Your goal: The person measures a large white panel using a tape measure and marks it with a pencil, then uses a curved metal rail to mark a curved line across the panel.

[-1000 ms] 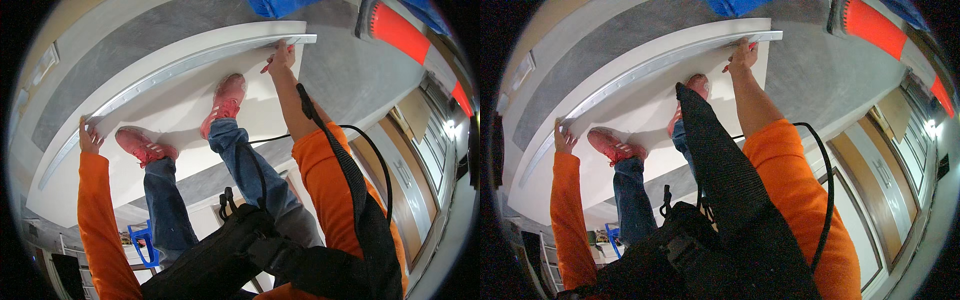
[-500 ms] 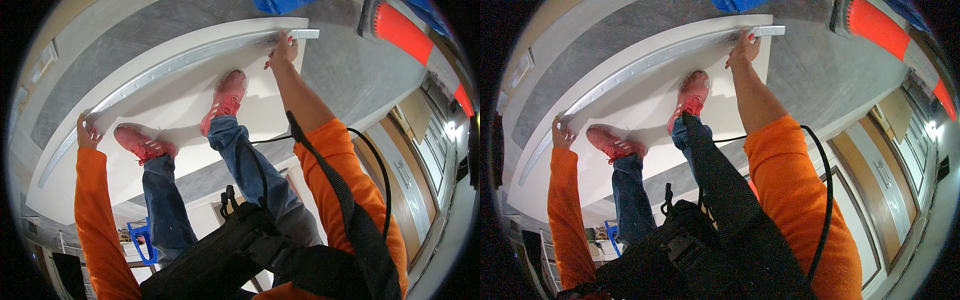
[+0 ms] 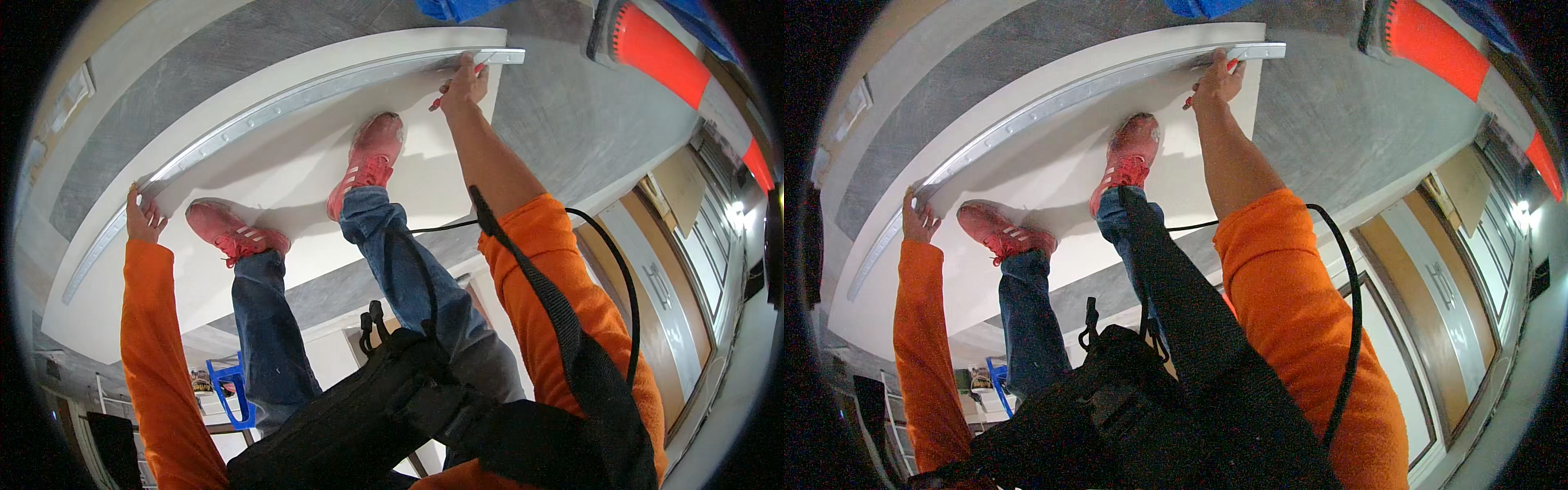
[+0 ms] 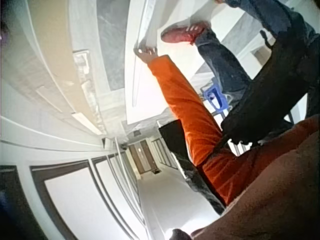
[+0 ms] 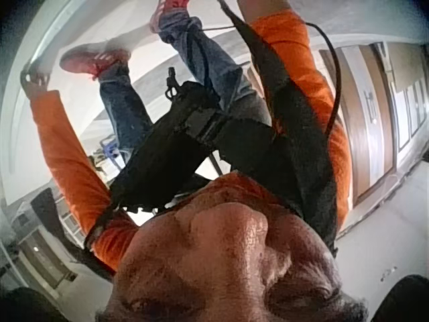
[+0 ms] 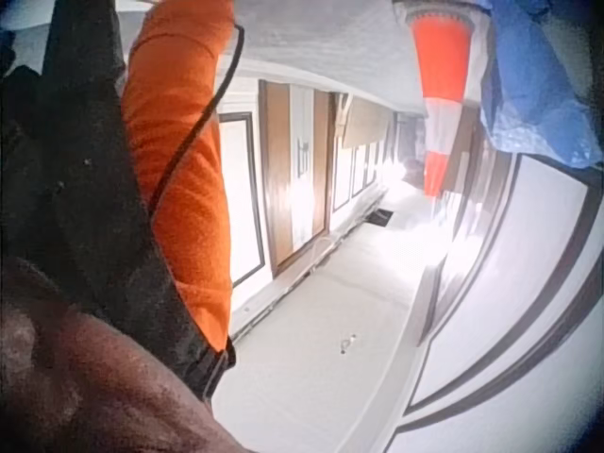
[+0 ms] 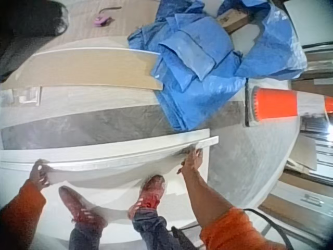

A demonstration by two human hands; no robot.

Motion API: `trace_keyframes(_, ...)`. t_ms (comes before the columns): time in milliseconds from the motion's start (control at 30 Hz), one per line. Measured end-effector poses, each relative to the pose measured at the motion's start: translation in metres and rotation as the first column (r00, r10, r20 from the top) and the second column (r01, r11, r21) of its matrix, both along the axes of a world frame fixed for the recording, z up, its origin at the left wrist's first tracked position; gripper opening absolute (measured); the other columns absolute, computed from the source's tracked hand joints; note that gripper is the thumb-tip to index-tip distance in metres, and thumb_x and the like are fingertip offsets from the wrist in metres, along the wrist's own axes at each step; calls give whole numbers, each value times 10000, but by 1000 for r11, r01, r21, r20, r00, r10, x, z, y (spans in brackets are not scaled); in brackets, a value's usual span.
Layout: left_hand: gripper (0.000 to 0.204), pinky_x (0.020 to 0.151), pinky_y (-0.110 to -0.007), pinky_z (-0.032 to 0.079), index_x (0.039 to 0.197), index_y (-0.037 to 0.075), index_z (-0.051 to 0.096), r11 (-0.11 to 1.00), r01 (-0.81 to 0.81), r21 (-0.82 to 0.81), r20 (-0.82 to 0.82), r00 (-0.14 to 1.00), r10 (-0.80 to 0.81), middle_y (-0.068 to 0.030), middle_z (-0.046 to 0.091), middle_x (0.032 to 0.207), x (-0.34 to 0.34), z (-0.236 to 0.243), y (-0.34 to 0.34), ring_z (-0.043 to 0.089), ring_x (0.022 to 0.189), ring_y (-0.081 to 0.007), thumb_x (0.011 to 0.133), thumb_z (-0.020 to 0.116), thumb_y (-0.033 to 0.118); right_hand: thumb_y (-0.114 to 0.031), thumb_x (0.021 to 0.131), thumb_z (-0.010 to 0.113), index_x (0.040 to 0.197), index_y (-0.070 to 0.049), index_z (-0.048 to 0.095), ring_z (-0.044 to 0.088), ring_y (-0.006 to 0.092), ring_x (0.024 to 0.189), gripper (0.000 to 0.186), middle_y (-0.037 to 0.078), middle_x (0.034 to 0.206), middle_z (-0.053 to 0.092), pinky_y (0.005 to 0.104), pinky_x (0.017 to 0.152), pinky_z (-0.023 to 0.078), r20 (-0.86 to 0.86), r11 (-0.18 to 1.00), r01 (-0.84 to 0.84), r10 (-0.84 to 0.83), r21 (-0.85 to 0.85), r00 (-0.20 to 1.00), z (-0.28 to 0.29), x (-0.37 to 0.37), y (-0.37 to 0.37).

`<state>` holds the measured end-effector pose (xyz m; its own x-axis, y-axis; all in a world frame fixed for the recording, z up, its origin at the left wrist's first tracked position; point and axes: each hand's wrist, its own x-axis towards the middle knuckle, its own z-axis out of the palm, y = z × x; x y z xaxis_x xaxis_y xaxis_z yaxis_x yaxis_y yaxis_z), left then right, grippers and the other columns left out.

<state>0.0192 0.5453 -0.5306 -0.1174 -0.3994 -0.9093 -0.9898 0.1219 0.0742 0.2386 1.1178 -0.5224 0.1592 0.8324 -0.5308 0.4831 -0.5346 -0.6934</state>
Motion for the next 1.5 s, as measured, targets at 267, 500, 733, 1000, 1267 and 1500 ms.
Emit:
trace_keyframes(267, 870, 1040, -479, 268, 1310, 105, 423, 999, 40, 28, 25, 999, -41, -59, 444, 1177, -3, 8, 0, 414, 1083, -183, 684, 643, 668, -256, 810, 660, 1407, -112, 340, 428, 154, 401, 692, 63, 657, 530, 300, 307, 326, -8, 999, 37, -37, 18, 999, -4, 1, -3)
trace_keyframes(500, 911, 1033, -470, 279, 1268, 29, 432, 998, 64, 18, -2, 998, -64, -60, 447, 1149, 0, 11, 5, 430, 1023, -174, 668, 658, 676, -254, 813, 638, 1381, -153, 346, 373, 127, 402, 647, 26, 675, 445, 297, 358, 312, 15, 999, 50, -50, 1, 999, 2, -4, -4)
trace_keyframes(733, 954, 1022, -458, 292, 1264, -13, 421, 997, 66, 29, 23, 997, -67, -61, 453, 1099, 0, 5, 2, 435, 976, -178, 660, 662, 685, -244, 800, 647, 1374, -122, 384, 465, 181, 447, 643, 97, 808, 588, 317, 326, 334, 34, 996, 74, -76, 58, 996, -3, -4, 1)
trace_keyframes(1000, 871, 927, -373, 346, 1166, 30, 529, 996, 79, 35, 85, 993, -82, -28, 488, 973, 4, -10, -11, 443, 882, -160, 644, 646, 718, -234, 783, 558, 1299, -44, 404, 482, 197, 447, 571, 113, 781, 572, 321, 350, 358, 50, 996, 81, -83, 46, 995, -3, -2, 4)
trace_keyframes(1267, 802, 888, -340, 345, 1131, 76, 545, 998, 60, -15, 47, 997, -59, -20, 497, 949, 9, -10, -14, 438, 879, -151, 647, 654, 706, -229, 822, 560, 1277, -93, 400, 444, 174, 480, 501, 84, 791, 521, 330, 380, 335, 43, 996, 87, -89, 28, 995, 0, -8, 0)
trace_keyframes(1500, 736, 841, -344, 374, 1133, 120, 548, 1000, 14, -5, -12, 1000, -14, -20, 492, 937, 8, -15, -2, 418, 823, -149, 664, 663, 675, -262, 815, 584, 1377, -73, 358, 532, 213, 517, 634, 152, 946, 597, 338, 367, 389, 79, 998, 42, -46, 54, 996, -2, -2, 4)
